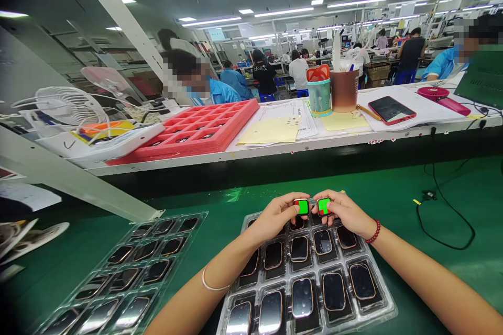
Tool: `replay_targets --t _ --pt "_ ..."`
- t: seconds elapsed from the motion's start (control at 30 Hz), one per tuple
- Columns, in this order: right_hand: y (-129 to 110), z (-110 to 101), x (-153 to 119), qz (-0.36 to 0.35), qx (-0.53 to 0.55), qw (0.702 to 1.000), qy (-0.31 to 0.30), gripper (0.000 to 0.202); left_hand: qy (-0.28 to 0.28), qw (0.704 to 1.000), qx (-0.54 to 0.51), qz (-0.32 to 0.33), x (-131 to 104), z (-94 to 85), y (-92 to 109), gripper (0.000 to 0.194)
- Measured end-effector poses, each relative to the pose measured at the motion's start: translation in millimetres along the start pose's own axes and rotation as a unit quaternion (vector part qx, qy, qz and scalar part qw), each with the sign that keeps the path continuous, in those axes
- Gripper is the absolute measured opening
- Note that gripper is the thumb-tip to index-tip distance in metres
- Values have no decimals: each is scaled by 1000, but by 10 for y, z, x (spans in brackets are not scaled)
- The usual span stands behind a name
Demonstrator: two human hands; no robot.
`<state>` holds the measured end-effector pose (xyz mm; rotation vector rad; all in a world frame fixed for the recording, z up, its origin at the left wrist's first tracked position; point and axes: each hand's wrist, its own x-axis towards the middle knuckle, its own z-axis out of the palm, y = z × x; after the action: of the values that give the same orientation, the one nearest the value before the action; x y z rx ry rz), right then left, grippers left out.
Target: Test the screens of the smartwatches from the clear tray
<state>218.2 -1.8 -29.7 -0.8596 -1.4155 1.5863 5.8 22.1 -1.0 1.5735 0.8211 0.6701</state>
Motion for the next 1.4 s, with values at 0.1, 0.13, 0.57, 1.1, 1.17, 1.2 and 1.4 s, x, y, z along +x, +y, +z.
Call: replay_targets --t 0.1,0.13,0.57,1.1,1.17,1.2,1.4 --pt "-3 6 4 -13 -23 1000 -3 27 14 1000 0 8 3 -10 -15 33" --pt "3 6 5 -21 -31 999 -3 29 17 1000 -2 9 4 -13 -19 33" --pt "-19 42 -12 -75 -109 991 -21 28 18 999 -28 -11 -13 10 11 34" --pt "9 6 -13 -35 -68 997 -20 29 16 999 -31 8 20 -1 -69 28" --pt "5 10 -17 -35 -68 997 -24 32 15 999 -27 11 15 -1 -61 28" --pt "1 12 -18 -36 -69 997 -25 33 18 1000 -22 11 12 -1 -57 31" --pt "6 17 -5 -45 -71 996 -19 30 23 1000 -12 10 11 2 -69 40"
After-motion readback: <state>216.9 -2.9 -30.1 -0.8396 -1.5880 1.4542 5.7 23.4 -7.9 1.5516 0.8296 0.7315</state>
